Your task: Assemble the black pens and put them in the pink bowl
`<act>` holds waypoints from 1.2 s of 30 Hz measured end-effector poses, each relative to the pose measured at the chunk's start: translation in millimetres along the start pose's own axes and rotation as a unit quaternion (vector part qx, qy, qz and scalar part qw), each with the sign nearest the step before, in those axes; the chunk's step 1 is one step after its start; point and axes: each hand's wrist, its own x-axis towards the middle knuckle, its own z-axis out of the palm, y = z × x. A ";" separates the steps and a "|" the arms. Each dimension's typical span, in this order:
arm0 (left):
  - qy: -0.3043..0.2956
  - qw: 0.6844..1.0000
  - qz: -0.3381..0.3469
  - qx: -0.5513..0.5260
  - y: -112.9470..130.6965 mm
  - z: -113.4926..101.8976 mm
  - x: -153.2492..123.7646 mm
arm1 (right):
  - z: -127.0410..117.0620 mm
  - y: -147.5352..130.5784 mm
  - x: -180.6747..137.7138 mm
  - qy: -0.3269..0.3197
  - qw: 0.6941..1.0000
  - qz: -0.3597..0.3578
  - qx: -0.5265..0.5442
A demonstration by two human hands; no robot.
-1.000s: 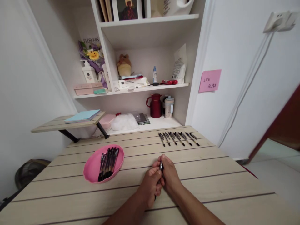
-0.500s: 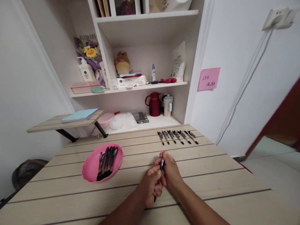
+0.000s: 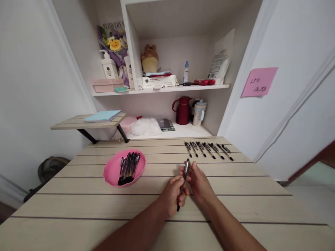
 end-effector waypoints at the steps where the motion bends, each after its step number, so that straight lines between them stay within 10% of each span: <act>1: 0.006 1.000 -0.001 0.000 -0.1 -1.0 0.6 | -0.5 1.5 0.8 -0.005 1.000 0.001 -0.008; 11: -0.035 0.999 -0.039 -0.009 -0.8 -6.0 3.5 | -26.4 -8.4 25.7 0.104 0.990 -0.085 0.036; 16: -0.040 0.998 -0.022 -0.050 4.2 -12.7 10.9 | -43.6 -31.9 70.2 0.094 0.979 -0.078 -0.163; 21: -0.026 0.995 0.002 -0.095 6.8 -20.6 19.9 | -37.8 -50.4 129.7 0.108 0.834 -0.103 -0.531; 36: 0.009 0.994 -0.002 -0.113 4.5 -18.8 22.3 | 2.3 -10.7 200.3 0.097 0.615 -0.035 -0.782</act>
